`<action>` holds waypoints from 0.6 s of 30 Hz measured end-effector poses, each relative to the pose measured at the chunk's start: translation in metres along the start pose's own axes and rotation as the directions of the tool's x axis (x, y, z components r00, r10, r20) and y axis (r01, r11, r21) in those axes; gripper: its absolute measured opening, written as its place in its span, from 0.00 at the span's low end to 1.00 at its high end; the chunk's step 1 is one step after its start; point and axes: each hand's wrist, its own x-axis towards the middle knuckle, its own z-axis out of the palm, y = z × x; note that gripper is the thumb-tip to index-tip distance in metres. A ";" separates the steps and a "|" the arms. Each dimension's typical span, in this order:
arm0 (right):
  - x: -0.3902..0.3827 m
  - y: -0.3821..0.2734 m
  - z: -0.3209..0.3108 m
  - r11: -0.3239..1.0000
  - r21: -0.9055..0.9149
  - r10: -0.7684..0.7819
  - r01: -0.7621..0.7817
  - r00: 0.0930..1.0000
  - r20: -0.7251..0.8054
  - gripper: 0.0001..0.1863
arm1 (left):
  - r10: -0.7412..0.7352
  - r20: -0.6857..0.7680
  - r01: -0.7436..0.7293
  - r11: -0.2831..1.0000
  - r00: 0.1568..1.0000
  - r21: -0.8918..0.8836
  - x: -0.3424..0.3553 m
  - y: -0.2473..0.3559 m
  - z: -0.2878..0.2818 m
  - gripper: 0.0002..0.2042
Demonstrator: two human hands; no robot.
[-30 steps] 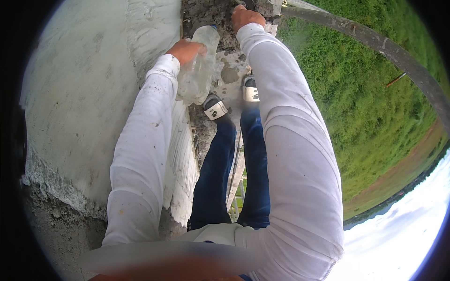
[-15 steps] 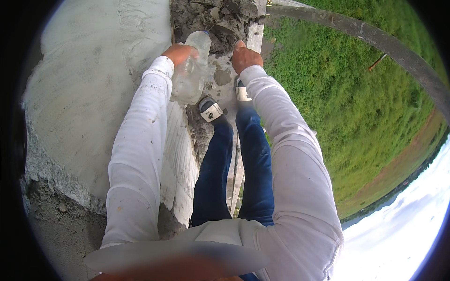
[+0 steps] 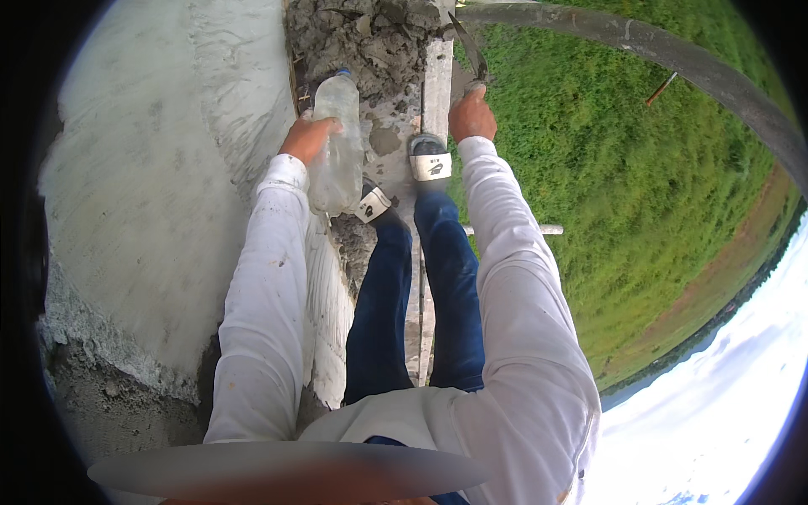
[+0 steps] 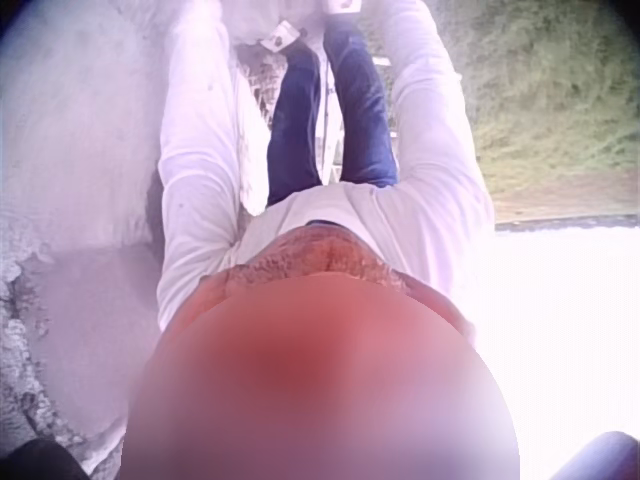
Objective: The person scoops wet cement from a wooden board with a trowel and applies it to a vertical concrete wall. They smooth the surface with a wooden float, then pour water from a plastic bottle onto the wall while continuing to smooth the cement. The person repeats scooping and applying cement to adjacent sections of the wall.
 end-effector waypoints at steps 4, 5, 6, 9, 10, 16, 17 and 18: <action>0.048 -0.027 0.030 0.989 0.060 0.126 -0.133 0.987 0.099 0.23 | 0.096 -0.105 -0.088 0.993 0.990 0.077 0.003 -0.014 0.015 0.45; 0.042 -0.035 0.046 0.994 0.070 0.073 -0.083 0.988 0.138 0.23 | 0.078 -0.034 -0.076 0.996 0.996 0.050 0.005 -0.015 0.017 0.45; 0.035 -0.044 0.061 0.996 0.067 0.055 -0.066 0.986 0.158 0.22 | 0.069 0.025 -0.069 0.997 0.997 0.018 0.005 -0.015 0.019 0.46; 0.009 -0.063 0.080 0.983 0.136 0.093 -0.124 0.972 0.215 0.24 | 0.028 0.063 -0.031 0.998 0.998 0.056 0.001 -0.005 0.025 0.46; -0.001 -0.062 0.074 0.984 0.128 0.091 -0.123 0.969 0.229 0.24 | 0.053 0.043 -0.057 0.991 0.998 0.118 -0.002 0.000 0.024 0.46; -0.014 -0.003 -0.030 0.998 -0.027 -0.056 0.062 0.984 0.168 0.21 | 0.044 0.023 -0.048 0.956 0.999 0.290 0.001 0.033 0.014 0.40; -0.004 -0.008 -0.040 0.994 -0.007 -0.105 0.107 0.990 0.092 0.21 | 0.026 0.056 -0.041 0.959 0.998 0.281 0.007 0.035 0.010 0.38; 0.003 -0.013 -0.045 0.991 -0.005 -0.132 0.133 0.989 0.066 0.20 | -0.001 0.089 -0.026 0.955 0.996 0.294 0.015 0.038 0.007 0.37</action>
